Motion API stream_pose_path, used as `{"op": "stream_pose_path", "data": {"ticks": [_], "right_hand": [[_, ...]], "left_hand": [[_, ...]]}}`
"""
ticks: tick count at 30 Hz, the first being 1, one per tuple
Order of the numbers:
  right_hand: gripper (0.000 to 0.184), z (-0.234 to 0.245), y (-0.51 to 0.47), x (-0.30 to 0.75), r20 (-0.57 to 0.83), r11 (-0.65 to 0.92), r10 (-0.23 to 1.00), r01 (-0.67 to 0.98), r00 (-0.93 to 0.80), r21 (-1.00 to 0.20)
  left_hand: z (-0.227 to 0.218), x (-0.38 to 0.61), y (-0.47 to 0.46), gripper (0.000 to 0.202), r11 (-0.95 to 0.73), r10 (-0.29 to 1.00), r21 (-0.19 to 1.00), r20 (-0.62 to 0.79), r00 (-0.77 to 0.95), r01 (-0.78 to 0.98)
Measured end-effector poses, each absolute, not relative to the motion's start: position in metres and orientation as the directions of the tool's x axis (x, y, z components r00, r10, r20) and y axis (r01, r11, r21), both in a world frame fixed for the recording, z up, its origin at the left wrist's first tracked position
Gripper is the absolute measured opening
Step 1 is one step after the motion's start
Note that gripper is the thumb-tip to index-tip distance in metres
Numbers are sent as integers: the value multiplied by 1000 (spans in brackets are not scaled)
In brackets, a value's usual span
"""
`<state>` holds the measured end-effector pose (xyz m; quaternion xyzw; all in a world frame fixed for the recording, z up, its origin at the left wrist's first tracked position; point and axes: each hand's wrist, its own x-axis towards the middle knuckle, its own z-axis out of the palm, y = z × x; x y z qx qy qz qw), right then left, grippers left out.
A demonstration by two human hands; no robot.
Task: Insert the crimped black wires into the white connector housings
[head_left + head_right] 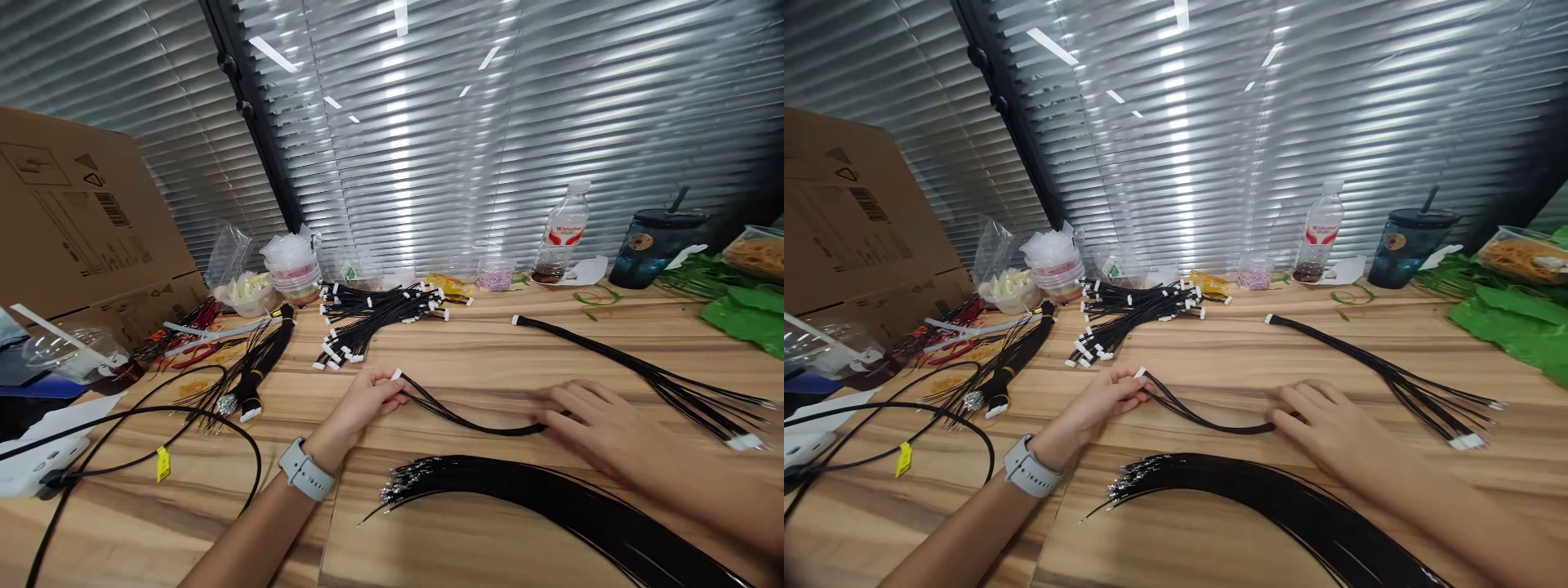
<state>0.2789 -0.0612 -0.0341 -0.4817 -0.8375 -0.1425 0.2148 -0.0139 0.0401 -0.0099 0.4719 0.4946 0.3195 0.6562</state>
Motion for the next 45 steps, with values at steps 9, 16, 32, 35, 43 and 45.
{"op": "stream_pose_path", "data": {"ticks": [9,16,32,35,43,45], "right_hand": [[44,-71,-123,229,624,360,719,932,-306,42],[22,-55,-95,258,537,537,736,839,-412,-92],[22,-41,-58,177,402,774,611,621,-682,-123],[22,-45,-52,177,425,758,641,613,-640,-221],[17,-31,-51,185,290,498,857,539,-426,-680],[15,-29,-48,186,248,432,889,524,-386,-734]], "left_hand": [[-13,-31,45,27,278,851,952,-305,428,128],[-13,-32,35,30,306,855,944,-329,400,123],[-18,-2,17,19,62,872,959,-186,452,276],[-19,-6,13,19,72,864,960,-196,464,271],[-15,-14,12,16,39,813,934,-236,533,354],[-15,-13,12,14,28,808,927,-241,537,374]]}}
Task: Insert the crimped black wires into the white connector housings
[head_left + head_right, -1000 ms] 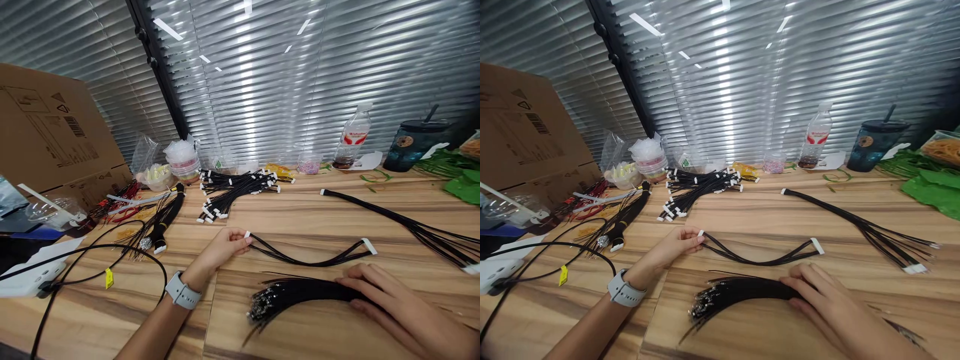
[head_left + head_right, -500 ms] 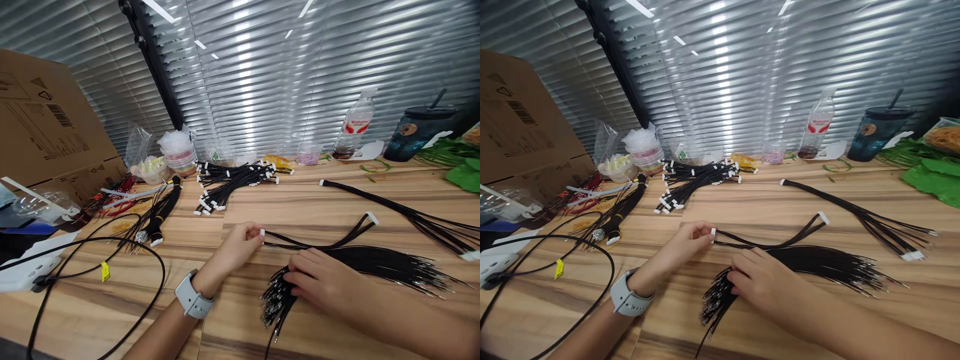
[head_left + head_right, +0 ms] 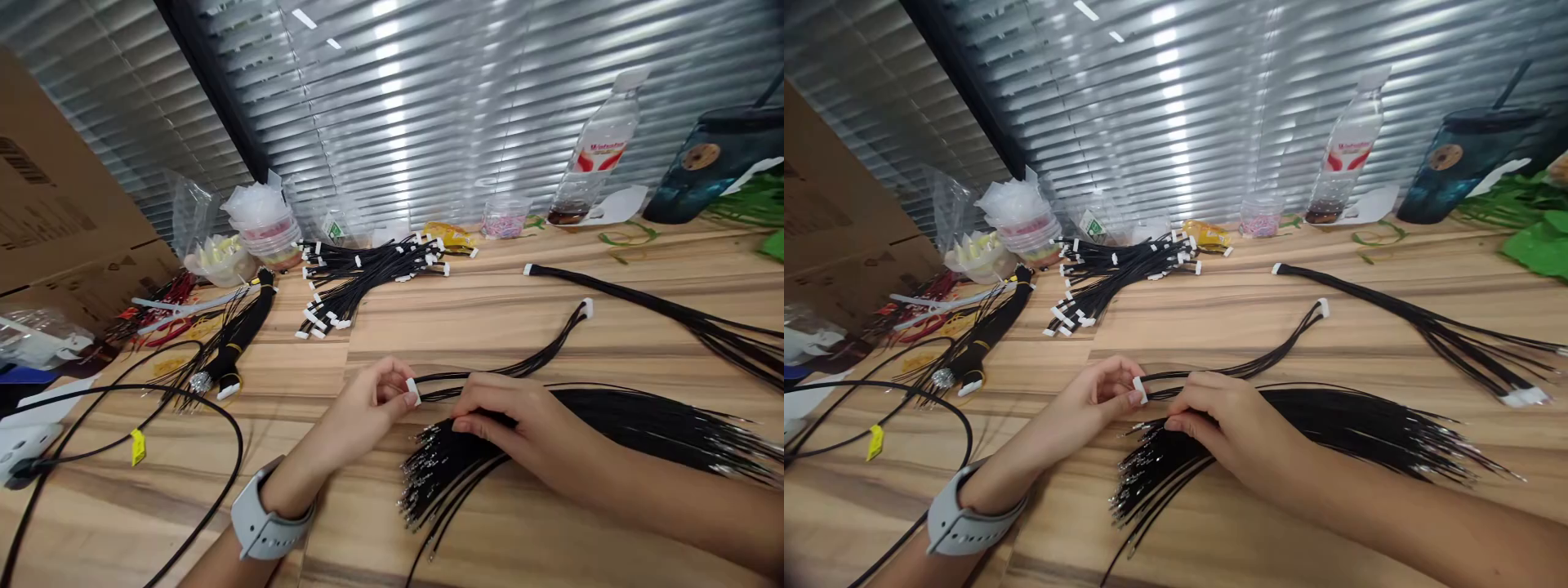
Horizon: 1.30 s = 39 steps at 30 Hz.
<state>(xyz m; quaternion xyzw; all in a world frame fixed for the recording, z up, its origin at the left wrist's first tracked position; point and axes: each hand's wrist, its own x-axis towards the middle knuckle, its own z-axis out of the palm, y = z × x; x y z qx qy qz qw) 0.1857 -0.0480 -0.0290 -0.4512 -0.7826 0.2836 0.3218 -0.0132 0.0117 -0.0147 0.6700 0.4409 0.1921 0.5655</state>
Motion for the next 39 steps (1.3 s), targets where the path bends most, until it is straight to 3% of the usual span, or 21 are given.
{"op": "stream_pose_path", "data": {"ticks": [11,28,39], "right_hand": [[16,-27,-41,191,167,300,948,584,-271,-754],[14,-27,-40,195,206,373,924,638,-323,-673],[14,-29,-39,197,210,369,924,606,-319,-704]], "left_hand": [[-16,-8,2,7,-81,817,889,-200,541,451],[-16,-1,1,12,-35,827,900,-218,519,434],[-16,-1,-1,11,-5,791,911,-249,559,413]]}}
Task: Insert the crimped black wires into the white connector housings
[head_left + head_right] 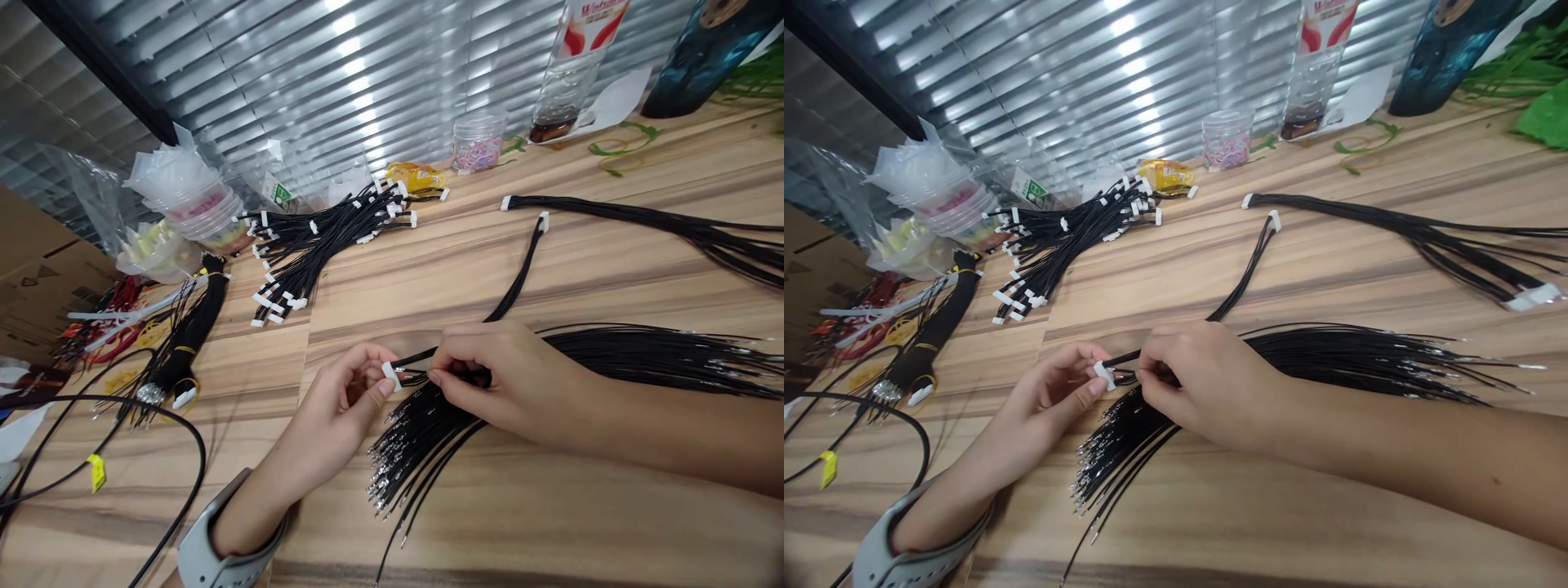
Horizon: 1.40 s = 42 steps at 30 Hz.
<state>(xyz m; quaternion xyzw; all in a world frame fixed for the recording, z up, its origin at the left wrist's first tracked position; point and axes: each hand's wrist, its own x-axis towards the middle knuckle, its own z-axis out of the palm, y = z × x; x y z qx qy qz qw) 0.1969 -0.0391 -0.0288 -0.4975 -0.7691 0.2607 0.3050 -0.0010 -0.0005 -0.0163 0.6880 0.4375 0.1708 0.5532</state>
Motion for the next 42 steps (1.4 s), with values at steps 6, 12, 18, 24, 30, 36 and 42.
{"op": "stream_pose_path", "data": {"ticks": [6,12,18,24,30,36,42], "right_hand": [[13,-28,-39,199,186,363,922,592,-339,-720],[13,-29,-38,199,196,396,904,576,-379,-715],[12,-28,-38,198,198,380,914,576,-355,-724],[12,-27,-38,198,199,358,925,576,-323,-735],[12,-27,-37,198,214,358,928,574,-304,-736],[12,-28,-38,198,246,401,908,533,-339,-745],[11,-26,-39,198,186,333,932,535,-310,-777]], "left_hand": [[-16,-1,0,12,-7,785,904,-260,562,427],[-16,-3,-1,12,-9,788,899,-263,557,438],[-16,-3,-1,12,4,793,899,-269,546,437],[-15,-2,0,12,16,789,905,-272,551,425],[-14,-1,0,12,18,779,899,-287,557,438],[-13,0,1,14,1,771,893,-288,568,451],[-13,1,-1,13,-4,781,888,-284,556,459]]}}
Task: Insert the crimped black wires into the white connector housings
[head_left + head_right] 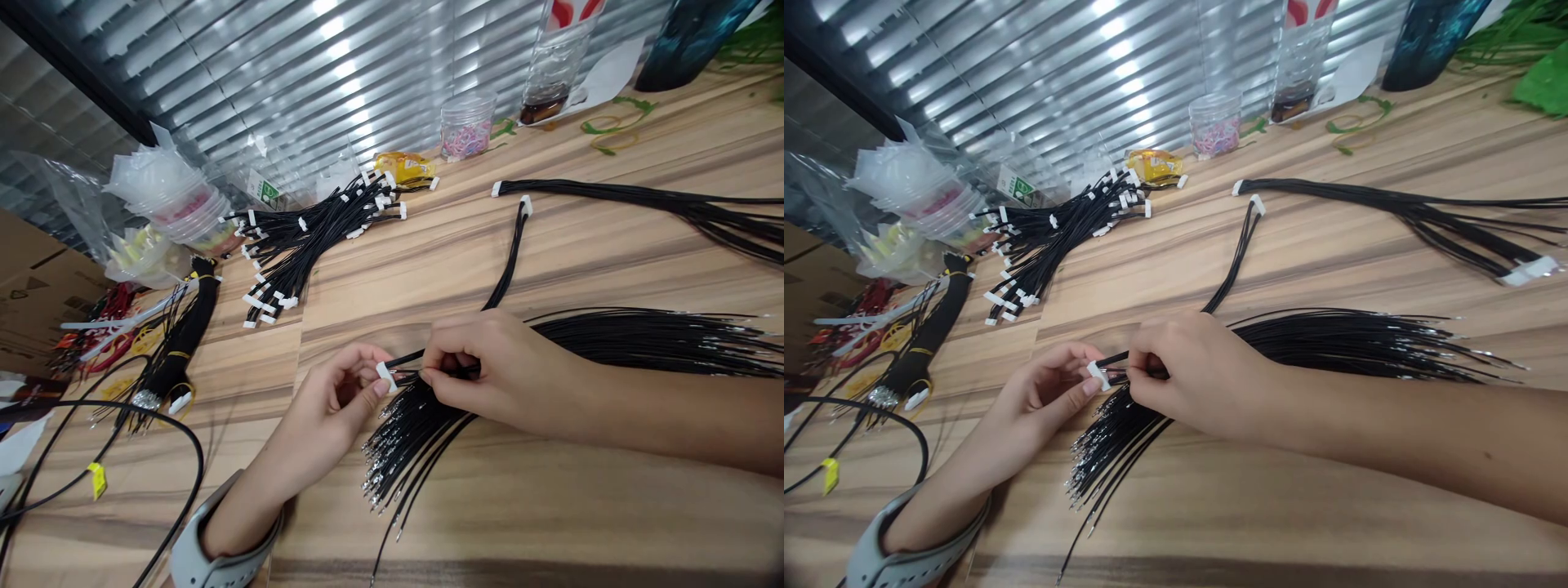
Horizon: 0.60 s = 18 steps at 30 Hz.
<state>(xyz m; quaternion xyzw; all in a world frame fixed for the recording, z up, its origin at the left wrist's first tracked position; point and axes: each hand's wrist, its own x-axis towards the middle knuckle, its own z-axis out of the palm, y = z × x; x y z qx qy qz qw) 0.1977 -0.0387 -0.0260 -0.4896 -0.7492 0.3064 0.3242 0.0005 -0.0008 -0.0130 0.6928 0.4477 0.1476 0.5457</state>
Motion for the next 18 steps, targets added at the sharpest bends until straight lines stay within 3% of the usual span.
{"op": "stream_pose_path", "data": {"ticks": [5,18], "right_hand": [[11,-25,-39,197,142,297,941,547,-307,-783],[11,-28,-36,199,246,380,910,434,-334,-817]], "left_hand": [[-12,1,-1,12,-1,779,884,-293,554,468],[-12,0,-4,14,-41,771,861,-295,565,506]]}}
